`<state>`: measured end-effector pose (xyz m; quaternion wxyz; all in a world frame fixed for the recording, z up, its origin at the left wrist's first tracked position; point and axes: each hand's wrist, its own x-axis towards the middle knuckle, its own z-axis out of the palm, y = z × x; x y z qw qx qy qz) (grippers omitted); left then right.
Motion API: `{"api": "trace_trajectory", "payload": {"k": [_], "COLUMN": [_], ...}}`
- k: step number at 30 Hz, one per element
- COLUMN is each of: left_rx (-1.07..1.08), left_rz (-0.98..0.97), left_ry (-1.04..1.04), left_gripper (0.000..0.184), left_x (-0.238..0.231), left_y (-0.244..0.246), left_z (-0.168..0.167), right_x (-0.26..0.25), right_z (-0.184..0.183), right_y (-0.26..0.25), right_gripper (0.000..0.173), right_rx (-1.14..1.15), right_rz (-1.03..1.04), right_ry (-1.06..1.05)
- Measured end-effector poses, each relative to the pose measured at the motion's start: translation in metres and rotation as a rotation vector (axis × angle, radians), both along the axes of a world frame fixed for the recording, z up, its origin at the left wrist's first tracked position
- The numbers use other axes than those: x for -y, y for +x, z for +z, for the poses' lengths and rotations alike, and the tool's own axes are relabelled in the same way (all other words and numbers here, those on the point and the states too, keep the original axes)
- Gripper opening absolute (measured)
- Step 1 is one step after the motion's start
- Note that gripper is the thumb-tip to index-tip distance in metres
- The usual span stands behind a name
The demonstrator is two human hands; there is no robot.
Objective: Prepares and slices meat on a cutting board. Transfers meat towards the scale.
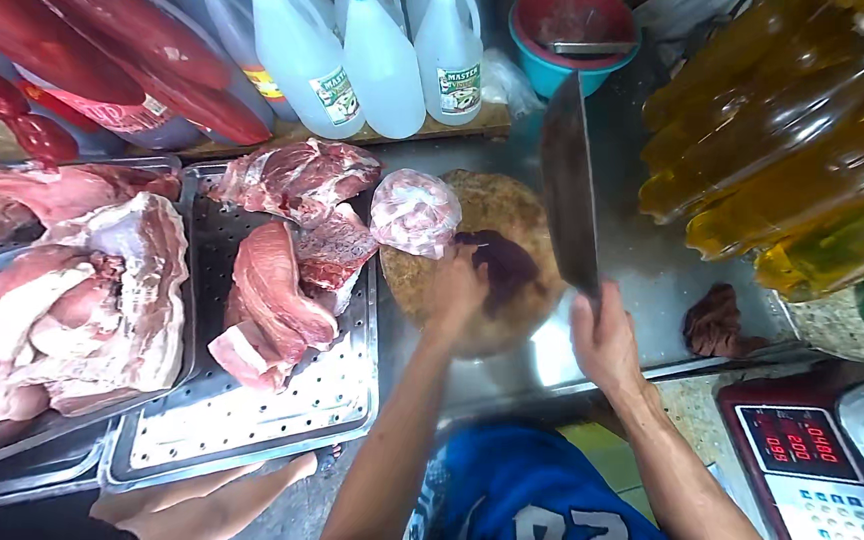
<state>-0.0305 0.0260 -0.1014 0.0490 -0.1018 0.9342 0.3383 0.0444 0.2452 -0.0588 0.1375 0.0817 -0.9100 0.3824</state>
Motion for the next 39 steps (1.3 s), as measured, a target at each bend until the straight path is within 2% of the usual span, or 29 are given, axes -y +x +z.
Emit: {"api": "trace_trajectory", "payload": {"k": [2,5,7,10,12,15,17,19,21,22,23,25,27,30,32,35,38,39], "left_rx": [-0.01,0.025,0.067,0.116,0.129,0.259,0.329,0.344,0.348,0.354,0.356,0.321,0.274,0.23,0.196,0.1,0.033,0.023], "left_rz": [0.004,-0.008,-0.07,-0.137,-0.213,-0.443,-0.637,-0.804,-0.987,-1.06,-1.093,-1.029,-0.863,-0.554,-0.397,-0.237,-0.146,-0.131], "left_ry": [-0.093,-0.248,-0.362,-0.459,-0.378,-0.185,-0.1,0.077,0.184,0.18,0.161,0.129,0.116,0.099,0.094,0.113,0.174,0.19], "left_gripper": [0.04,0.034,0.026,0.023,0.022,0.026,0.027,0.028,0.059,0.068,0.065,0.042,0.027,0.025,0.027,0.025,0.021,0.021], "left_x": [-0.004,-0.002,0.001,0.003,0.007,-0.006,-0.038,-0.077,-0.108,-0.117,-0.12,-0.11,-0.08,-0.023,0.008,0.033,0.042,0.043], "left_y": [-0.009,-0.025,-0.035,-0.034,-0.02,0.033,0.077,0.114,0.136,0.141,0.141,0.133,0.118,0.093,0.082,0.08,0.084,0.085], "left_z": [-0.001,0.002,0.002,0.016,0.035,0.051,0.041,0.013,-0.013,-0.019,-0.019,-0.011,0.001,0.021,0.033,0.039,0.035,0.032], "right_x": [0.008,0.014,0.015,0.007,-0.001,-0.012,-0.023,-0.032,-0.038,-0.041,-0.042,-0.04,-0.029,-0.004,0.009,0.019,0.017,0.016], "right_z": [-0.003,-0.026,-0.034,-0.037,-0.045,-0.061,-0.071,-0.067,-0.049,-0.038,-0.026,-0.002,0.022,0.047,0.047,0.009,-0.04,-0.046], "right_y": [-0.004,-0.012,-0.013,-0.013,-0.011,-0.007,-0.009,-0.013,-0.015,-0.017,-0.018,-0.017,-0.015,-0.014,-0.016,-0.018,-0.019,-0.02], "right_gripper": [0.042,0.049,0.05,0.049,0.048,0.043,0.039,0.039,0.041,0.042,0.041,0.037,0.031,0.028,0.028,0.035,0.049,0.049], "right_rx": [0.102,0.605,0.715,0.71,0.656,0.607,0.6,0.576,0.516,0.469,0.406,0.255,0.069,-0.156,-0.19,0.0,0.508,0.573], "right_rz": [-0.021,-0.004,0.004,0.006,-0.004,-0.011,0.004,-0.013,-0.059,-0.082,-0.101,-0.106,-0.082,-0.054,-0.053,-0.077,-0.06,-0.058], "right_ry": [0.128,0.375,0.425,0.364,0.274,0.105,-0.036,-0.087,-0.053,-0.039,-0.039,-0.097,-0.177,-0.244,-0.222,-0.013,0.231,0.253]}}
